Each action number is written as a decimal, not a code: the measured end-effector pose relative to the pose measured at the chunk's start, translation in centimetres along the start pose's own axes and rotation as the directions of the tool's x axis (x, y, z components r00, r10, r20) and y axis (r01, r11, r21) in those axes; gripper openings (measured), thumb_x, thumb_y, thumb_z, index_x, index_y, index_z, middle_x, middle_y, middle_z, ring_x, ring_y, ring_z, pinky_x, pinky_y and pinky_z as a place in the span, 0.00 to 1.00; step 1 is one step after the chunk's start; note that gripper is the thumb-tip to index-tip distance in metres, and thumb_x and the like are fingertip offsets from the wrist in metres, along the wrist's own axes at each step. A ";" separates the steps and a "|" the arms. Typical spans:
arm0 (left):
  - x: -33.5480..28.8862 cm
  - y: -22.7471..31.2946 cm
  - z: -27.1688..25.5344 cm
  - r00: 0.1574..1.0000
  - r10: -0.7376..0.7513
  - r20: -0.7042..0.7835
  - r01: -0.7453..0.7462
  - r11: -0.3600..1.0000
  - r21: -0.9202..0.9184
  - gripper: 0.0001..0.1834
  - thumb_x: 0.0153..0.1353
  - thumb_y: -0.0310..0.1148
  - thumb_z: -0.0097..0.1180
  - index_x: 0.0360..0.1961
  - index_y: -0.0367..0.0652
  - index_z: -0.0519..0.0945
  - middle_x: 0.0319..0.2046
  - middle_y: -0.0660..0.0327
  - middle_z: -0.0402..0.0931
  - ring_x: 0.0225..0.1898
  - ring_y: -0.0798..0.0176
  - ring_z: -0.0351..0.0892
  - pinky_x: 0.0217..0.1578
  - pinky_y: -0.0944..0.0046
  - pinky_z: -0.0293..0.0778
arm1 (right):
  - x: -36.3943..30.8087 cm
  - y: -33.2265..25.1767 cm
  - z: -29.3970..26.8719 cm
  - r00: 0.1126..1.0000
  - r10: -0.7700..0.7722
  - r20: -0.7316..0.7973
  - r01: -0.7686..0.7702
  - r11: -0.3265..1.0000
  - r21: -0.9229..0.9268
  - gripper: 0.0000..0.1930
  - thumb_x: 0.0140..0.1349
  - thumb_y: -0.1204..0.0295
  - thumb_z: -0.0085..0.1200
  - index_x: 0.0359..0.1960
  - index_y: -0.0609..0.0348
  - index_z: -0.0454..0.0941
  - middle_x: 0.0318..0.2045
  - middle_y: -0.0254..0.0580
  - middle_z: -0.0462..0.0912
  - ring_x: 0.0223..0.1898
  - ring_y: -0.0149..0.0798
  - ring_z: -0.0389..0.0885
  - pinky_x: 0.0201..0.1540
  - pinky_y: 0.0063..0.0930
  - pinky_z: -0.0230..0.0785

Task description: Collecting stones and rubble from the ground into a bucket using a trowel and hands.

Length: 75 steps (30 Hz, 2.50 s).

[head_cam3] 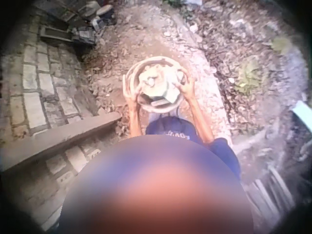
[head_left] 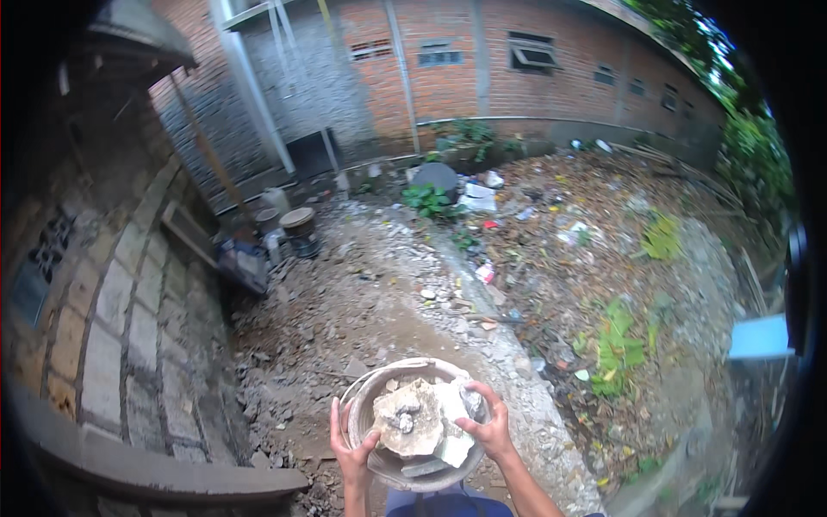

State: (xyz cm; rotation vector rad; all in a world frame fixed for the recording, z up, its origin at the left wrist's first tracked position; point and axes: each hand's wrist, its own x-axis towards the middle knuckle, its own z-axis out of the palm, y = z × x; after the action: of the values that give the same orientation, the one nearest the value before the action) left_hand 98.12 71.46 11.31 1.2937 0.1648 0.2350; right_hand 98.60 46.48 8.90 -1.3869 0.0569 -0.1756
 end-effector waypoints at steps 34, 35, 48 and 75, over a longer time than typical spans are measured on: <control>-24.4 -19.5 49.0 -0.128 -0.423 0.897 0.303 0.844 0.442 0.53 0.51 0.23 0.71 0.77 0.39 0.55 0.69 0.45 0.66 0.68 0.52 0.69 0.67 0.56 0.66 | -30.7 -6.9 -34.5 -0.086 -0.204 -0.975 -0.062 0.978 -0.199 0.32 0.53 0.64 0.75 0.59 0.60 0.78 0.58 0.46 0.79 0.62 0.41 0.74 0.67 0.34 0.63; -26.4 -19.3 49.4 -0.147 -0.431 0.890 0.291 0.841 0.455 0.53 0.51 0.23 0.71 0.77 0.39 0.55 0.69 0.45 0.66 0.68 0.52 0.69 0.67 0.56 0.66 | -32.9 -8.4 -35.6 -0.077 -0.167 -0.983 -0.059 0.985 -0.163 0.34 0.53 0.61 0.75 0.60 0.61 0.77 0.59 0.47 0.78 0.63 0.41 0.74 0.69 0.35 0.61; -55.7 -17.3 62.5 -0.267 -0.372 0.889 0.383 0.806 0.452 0.51 0.52 0.23 0.71 0.76 0.38 0.56 0.69 0.47 0.67 0.67 0.52 0.70 0.68 0.55 0.66 | -53.5 -17.4 -53.2 -0.249 -0.265 -0.932 -0.051 0.964 -0.261 0.30 0.51 0.67 0.76 0.57 0.60 0.80 0.58 0.46 0.78 0.61 0.42 0.75 0.66 0.36 0.65; -97.1 -35.7 102.3 0.030 -0.334 0.942 0.432 0.854 0.289 0.51 0.52 0.22 0.71 0.76 0.35 0.56 0.68 0.43 0.67 0.67 0.52 0.70 0.66 0.56 0.68 | -73.4 -22.0 -115.7 0.039 -0.241 -0.970 0.021 0.970 -0.241 0.29 0.56 0.69 0.73 0.58 0.64 0.78 0.55 0.43 0.80 0.59 0.36 0.76 0.64 0.32 0.65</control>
State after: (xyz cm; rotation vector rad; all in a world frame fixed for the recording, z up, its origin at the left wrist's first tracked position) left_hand 33.09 -58.43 3.19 1.0161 -0.6679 -1.1642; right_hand 7.75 -58.25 4.59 -1.1396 1.2064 -1.3821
